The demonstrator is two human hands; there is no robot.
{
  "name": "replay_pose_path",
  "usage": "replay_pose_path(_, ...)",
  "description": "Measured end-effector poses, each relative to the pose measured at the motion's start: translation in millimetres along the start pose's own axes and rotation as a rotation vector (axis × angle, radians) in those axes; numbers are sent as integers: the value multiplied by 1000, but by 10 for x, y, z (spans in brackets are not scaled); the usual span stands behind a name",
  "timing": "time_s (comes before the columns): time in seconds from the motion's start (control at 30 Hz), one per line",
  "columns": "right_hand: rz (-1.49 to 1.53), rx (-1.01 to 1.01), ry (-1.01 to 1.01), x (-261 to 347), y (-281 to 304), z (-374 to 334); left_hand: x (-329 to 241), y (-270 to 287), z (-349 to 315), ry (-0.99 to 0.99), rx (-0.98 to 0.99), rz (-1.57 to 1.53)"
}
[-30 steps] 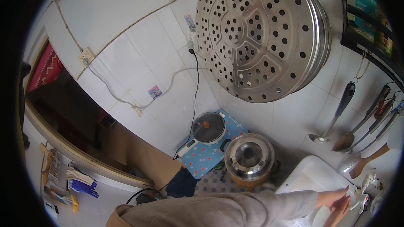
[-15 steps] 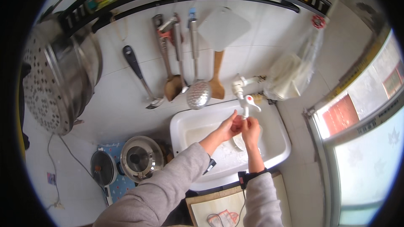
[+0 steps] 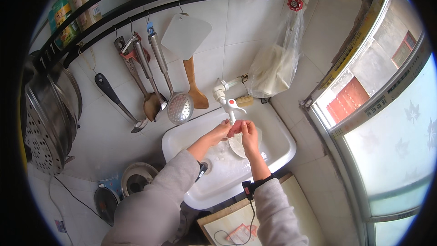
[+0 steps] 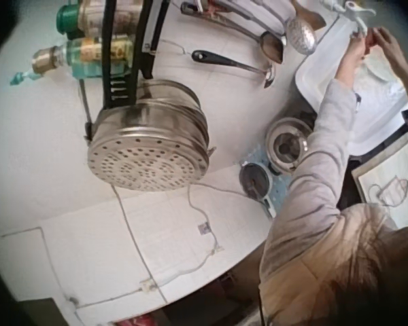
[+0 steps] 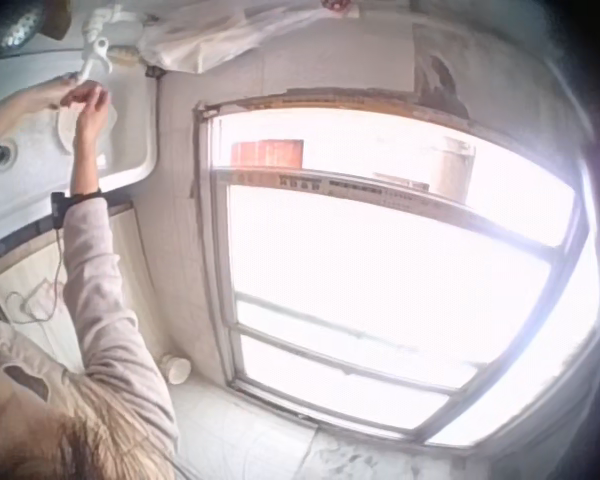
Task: The person assembles a pink electric fan by hand, attaching the front grille and securing it with a knob. They briefly wash their hands at a sink before returning to tighten the fan components.
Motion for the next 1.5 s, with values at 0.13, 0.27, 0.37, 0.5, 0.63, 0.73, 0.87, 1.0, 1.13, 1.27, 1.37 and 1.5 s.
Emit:
replay_pose_path(0.13, -56, 48, -21, -54, -37, 37, -30, 300, 56, -122, -244, 492)
replay_pose_path(0.27, -110, 180, 23, -5, -210, 41, -355, 443, -120, -363, -440, 806)
replay_pose_path(0.37, -245, 133, 78, 85, -166, 49, -376, 551, -209, -242, -408, 718)
replay_pose_path(0.5, -394, -153, 95, 191, 183, 50, -485, 646, -326, -256, -389, 644)
replay_pose_path(0.63, -98, -37, -27, -2, 178, 60, -426, 553, -280, -218, -43, 530)
replay_pose_path(0.73, -379, 186, 18, -103, -36, 11, -445, 498, -297, -208, 78, 153)
replay_pose_path(0.87, -901, 312, 116, -165, -192, -48, -543, 407, -299, -280, 211, -440)
replay_pose_path(1.0, -302, 223, -291, -310, -102, -27, -334, 725, -199, -283, -74, -594)
replay_pose_path(1.13, 152, 210, -361, -212, -264, -8, 131, 556, -194, 44, -60, -221)
replay_pose_path(1.27, 328, 351, -303, -77, -487, -88, 244, 138, -284, 197, 67, -671)
replay_pose_path(1.37, -988, 301, 211, 184, -469, -144, 11, -38, -296, 84, 242, -936)
replay_pose_path(1.5, -563, 310, 225, 308, -526, -245, 9, -75, -227, 83, 216, -849)
Point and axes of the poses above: each hand's wrist, its own z-axis towards the middle knuckle, its own y-axis out of the back of the hand, x = y × z, the point moved 9 cm from there along z, towards the middle knuckle, and after that the axes turned 12 degrees about z, right-handed, at the moved point
